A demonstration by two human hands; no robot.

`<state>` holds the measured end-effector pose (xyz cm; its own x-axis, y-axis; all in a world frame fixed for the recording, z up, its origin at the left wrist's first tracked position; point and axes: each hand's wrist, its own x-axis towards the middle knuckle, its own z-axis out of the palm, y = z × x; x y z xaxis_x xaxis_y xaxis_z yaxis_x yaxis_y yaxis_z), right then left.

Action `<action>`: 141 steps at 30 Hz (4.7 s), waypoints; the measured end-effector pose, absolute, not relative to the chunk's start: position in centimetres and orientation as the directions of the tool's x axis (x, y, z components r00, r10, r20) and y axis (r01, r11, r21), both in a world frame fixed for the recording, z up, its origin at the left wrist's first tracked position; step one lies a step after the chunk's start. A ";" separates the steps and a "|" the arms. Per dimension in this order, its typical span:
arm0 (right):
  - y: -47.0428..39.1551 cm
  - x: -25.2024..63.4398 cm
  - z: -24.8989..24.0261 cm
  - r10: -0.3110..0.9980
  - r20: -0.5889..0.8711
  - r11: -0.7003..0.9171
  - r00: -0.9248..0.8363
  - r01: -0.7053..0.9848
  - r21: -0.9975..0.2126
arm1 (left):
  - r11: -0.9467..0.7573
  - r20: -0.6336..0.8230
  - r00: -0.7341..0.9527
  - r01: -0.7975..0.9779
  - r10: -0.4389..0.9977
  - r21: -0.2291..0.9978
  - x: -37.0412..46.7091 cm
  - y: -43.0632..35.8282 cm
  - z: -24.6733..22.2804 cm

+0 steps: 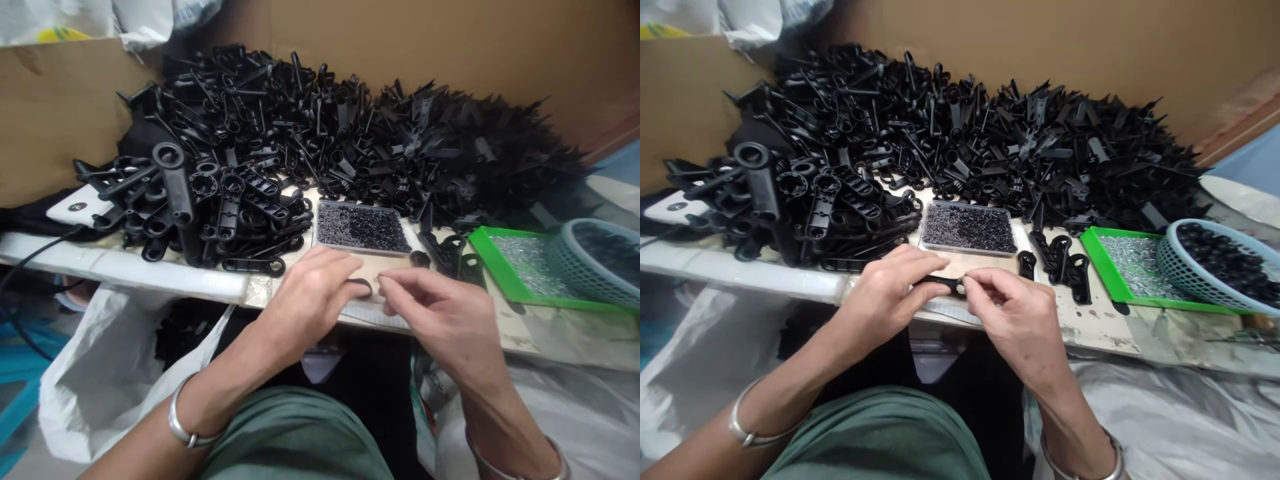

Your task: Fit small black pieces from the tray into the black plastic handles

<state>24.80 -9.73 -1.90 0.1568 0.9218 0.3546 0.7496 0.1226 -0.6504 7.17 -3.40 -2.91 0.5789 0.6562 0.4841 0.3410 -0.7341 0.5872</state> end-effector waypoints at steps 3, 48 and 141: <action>-10.0 25.7 -2.8 0.927 0.334 0.069 0.169 0.799 -0.597 | -0.753 0.359 0.671 0.498 0.649 0.431 6.4 -3.4 -3.4; -11.6 24.3 -6.1 0.914 0.344 0.004 0.214 0.844 -0.536 | -0.610 0.266 0.633 0.419 0.727 0.673 5.7 -2.3 -6.1; -10.2 25.6 -4.8 0.941 0.320 0.073 0.109 0.859 -0.506 | -0.587 0.311 0.568 0.401 0.762 0.703 7.3 -3.3 -6.8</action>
